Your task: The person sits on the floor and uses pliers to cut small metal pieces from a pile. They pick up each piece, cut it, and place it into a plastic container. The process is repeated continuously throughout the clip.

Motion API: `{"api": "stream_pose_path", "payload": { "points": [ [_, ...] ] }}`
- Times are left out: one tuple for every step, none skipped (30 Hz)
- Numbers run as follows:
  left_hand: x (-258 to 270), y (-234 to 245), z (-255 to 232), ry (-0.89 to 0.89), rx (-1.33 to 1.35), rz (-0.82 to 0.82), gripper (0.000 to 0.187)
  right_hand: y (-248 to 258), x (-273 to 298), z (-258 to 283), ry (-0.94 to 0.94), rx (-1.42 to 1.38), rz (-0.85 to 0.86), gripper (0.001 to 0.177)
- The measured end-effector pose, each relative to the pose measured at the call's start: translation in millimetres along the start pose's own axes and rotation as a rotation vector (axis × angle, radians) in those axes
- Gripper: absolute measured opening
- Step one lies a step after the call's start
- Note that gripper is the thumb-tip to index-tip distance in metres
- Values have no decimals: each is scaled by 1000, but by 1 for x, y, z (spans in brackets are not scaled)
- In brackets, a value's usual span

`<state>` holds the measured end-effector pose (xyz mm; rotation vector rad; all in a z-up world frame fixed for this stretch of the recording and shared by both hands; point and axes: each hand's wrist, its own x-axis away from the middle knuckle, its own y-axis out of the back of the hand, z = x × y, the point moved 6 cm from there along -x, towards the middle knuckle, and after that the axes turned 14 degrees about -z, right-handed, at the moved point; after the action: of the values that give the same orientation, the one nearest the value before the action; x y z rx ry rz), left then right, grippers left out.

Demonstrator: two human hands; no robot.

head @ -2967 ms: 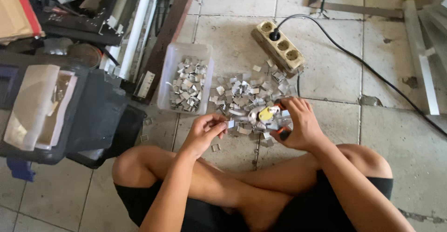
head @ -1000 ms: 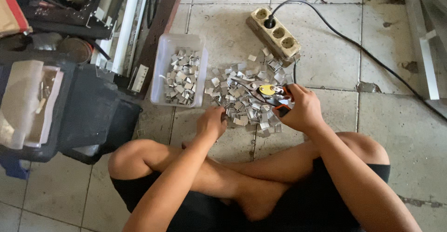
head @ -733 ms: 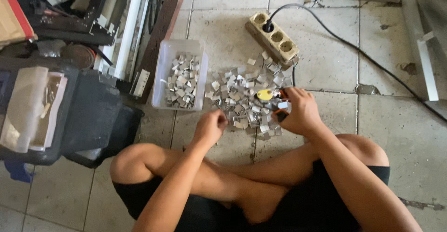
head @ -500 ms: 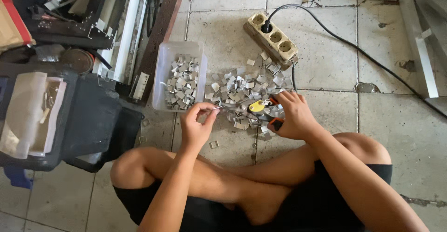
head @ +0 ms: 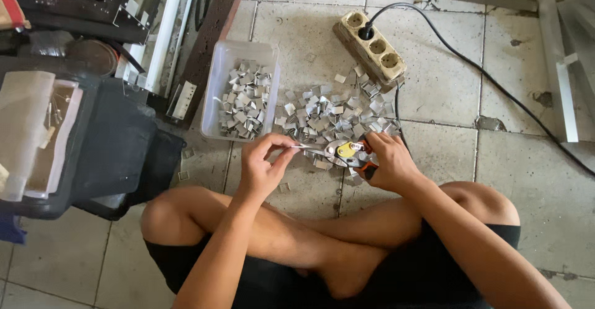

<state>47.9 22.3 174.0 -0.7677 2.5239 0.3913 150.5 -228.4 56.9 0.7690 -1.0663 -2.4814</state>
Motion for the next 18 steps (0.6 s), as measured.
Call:
{"api": "stream_pose_path", "payload": {
  "points": [
    [2, 2, -1, 3, 1, -1, 12, -3, 2, -1, 0, 1, 3, 48],
    [2, 3, -1, 17, 27, -2, 12, -5, 3, -4, 0, 5, 9, 48],
    [2, 5, -2, 30, 53, -3, 12, -7, 4, -6, 1, 9, 14, 47],
    [3, 5, -3, 31, 53, -5, 12, -11, 5, -10, 3, 9, 16, 47],
    [3, 4, -3, 47, 69, -5, 11, -13, 6, -14, -9, -23, -14, 41],
    [4, 3, -3, 63, 87, 0, 10, -14, 8, -19, -25, -54, -45, 35],
    [7, 4, -2, 64, 89, 3, 10, -11, 8, -15, -27, -53, -46, 35],
    [8, 5, 1, 79, 98, -15, 9, -4, 5, -10, 0, -76, -86, 34],
    [8, 6, 4, 94, 107, -33, 9, 2, 1, -5, 27, -98, -125, 33],
    [7, 6, 4, 92, 103, -39, 9, 7, -3, 2, 34, -101, -123, 33],
    [6, 5, 4, 80, 122, -33, 9, 12, -7, 10, 63, -151, -112, 39],
    [4, 3, 5, 71, 143, -20, 10, 17, -9, 18, 87, -199, -104, 49],
    [5, 4, 3, 70, 142, -21, 10, 16, -9, 16, 87, -200, -104, 49],
    [5, 3, 2, 70, 142, -10, 10, 15, -8, 14, 111, -180, -88, 52],
    [5, 3, 1, 70, 142, 0, 10, 13, -7, 12, 135, -160, -72, 57],
    [3, 2, -2, 72, 142, 1, 10, 14, -7, 16, 133, -160, -71, 57],
    [2, 2, -6, 36, 133, 5, 9, 15, -7, 19, 135, -119, -61, 55],
    [0, 3, -11, 0, 122, 8, 9, 15, -8, 24, 137, -79, -50, 54]
  ]
}}
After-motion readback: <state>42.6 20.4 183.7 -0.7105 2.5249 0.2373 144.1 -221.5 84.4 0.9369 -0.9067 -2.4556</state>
